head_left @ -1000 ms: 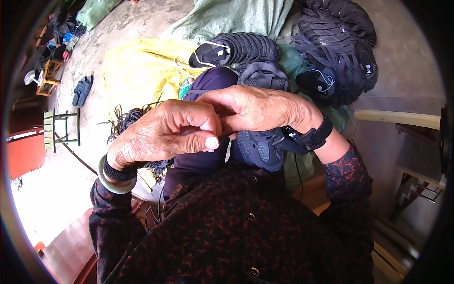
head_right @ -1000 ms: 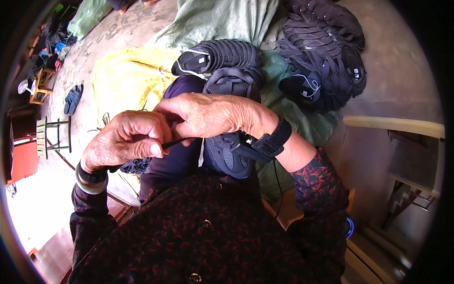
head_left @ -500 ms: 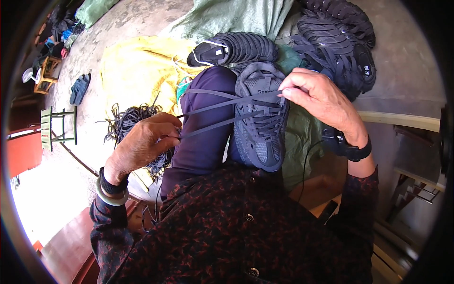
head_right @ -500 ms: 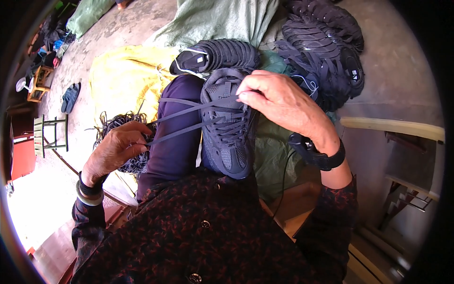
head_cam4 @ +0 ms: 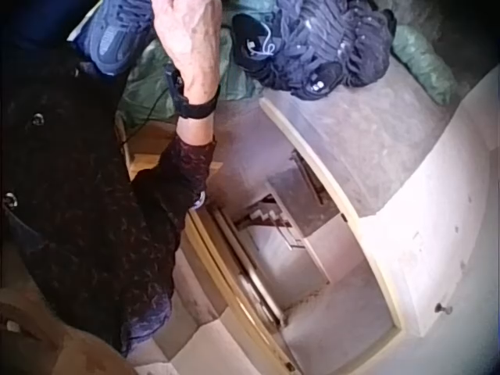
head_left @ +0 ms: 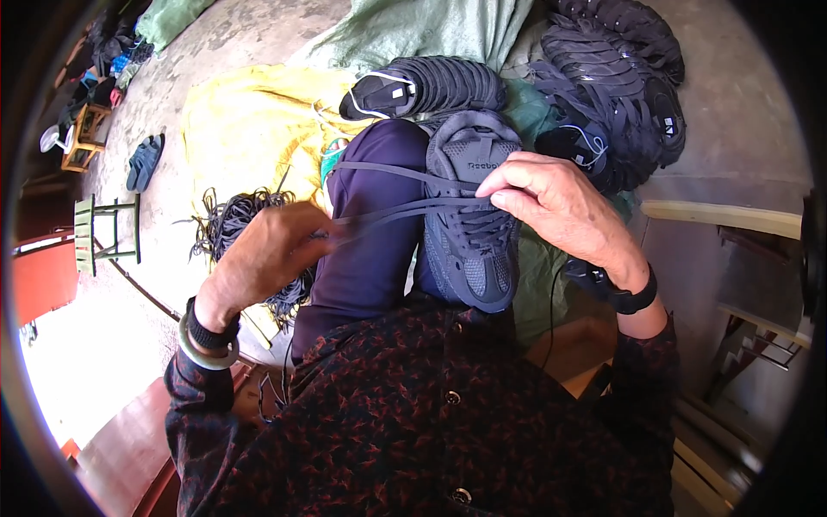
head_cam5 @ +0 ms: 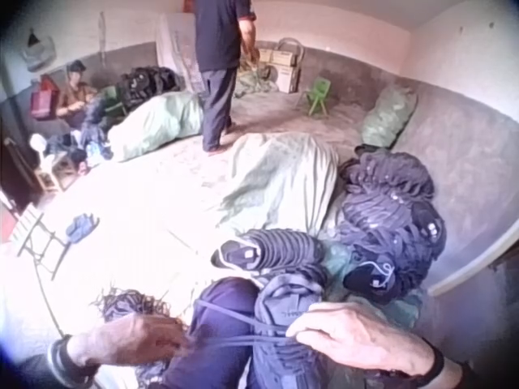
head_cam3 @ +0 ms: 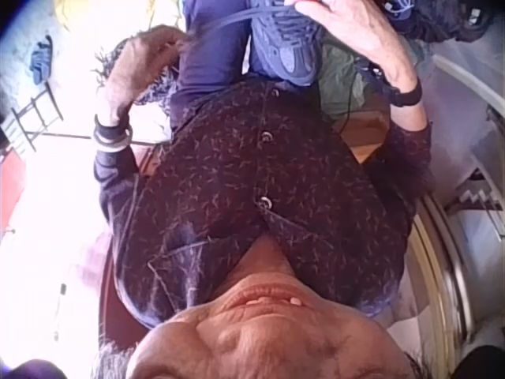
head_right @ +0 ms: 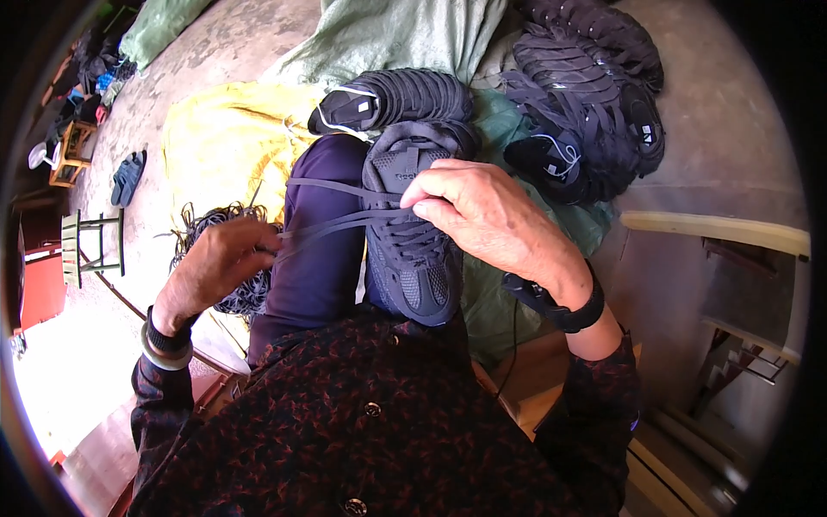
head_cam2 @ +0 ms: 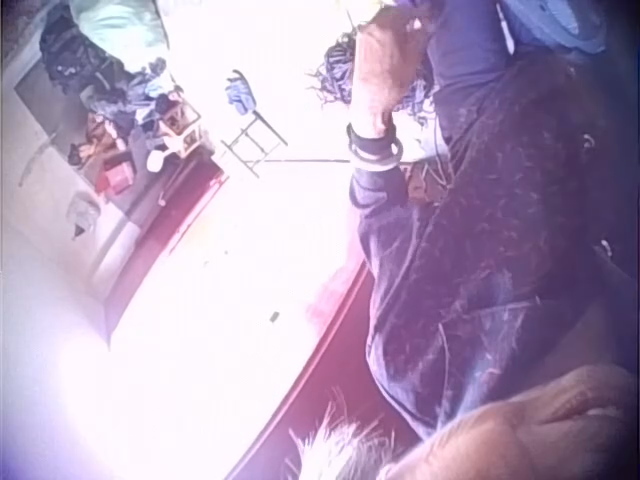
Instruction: Lacing a grey athletic shoe while sitting in a workshop.
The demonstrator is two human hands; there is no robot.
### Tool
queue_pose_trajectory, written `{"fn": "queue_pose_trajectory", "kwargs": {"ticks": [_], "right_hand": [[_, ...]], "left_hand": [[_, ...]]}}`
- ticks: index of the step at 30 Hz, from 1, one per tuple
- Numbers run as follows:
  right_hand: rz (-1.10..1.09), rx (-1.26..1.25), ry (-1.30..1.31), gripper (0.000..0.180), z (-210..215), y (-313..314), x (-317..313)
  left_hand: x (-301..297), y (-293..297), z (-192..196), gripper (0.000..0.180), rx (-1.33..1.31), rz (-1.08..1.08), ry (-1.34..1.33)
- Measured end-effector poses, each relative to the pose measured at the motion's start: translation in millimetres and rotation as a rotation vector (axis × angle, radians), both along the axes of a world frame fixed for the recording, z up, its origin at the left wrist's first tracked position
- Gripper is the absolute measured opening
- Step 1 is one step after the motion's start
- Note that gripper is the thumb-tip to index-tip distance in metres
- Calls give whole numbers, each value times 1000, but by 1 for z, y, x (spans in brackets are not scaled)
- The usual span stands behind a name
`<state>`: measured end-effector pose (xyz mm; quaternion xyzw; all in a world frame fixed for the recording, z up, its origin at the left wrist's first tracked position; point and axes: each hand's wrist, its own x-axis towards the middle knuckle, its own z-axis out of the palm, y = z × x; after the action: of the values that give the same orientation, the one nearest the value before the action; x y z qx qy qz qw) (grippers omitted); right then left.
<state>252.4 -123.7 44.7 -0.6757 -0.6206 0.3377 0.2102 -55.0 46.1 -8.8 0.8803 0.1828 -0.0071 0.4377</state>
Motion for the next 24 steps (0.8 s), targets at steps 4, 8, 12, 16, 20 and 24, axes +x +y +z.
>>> {"fn": "queue_pose_trajectory", "kwargs": {"ticks": [4,8,12,16,20,24], "right_hand": [[-33,-12,83,14,-3,7,-13],[-87,26,168,11,-6,12,-22],[-153,-28,177,11,-9,10,-25],[-168,-7,176,11,-12,7,-26],[-166,-49,210,12,-7,9,-30],[-184,6,255,13,-15,7,-32]], "left_hand": [[60,-22,21,23,-315,178,-31],[92,-30,8,25,-296,53,-212],[103,-27,0,19,-544,46,-177],[100,-27,4,17,-607,86,-62],[97,-25,-10,12,-515,34,-155],[95,-26,1,8,-508,40,-76]]}}
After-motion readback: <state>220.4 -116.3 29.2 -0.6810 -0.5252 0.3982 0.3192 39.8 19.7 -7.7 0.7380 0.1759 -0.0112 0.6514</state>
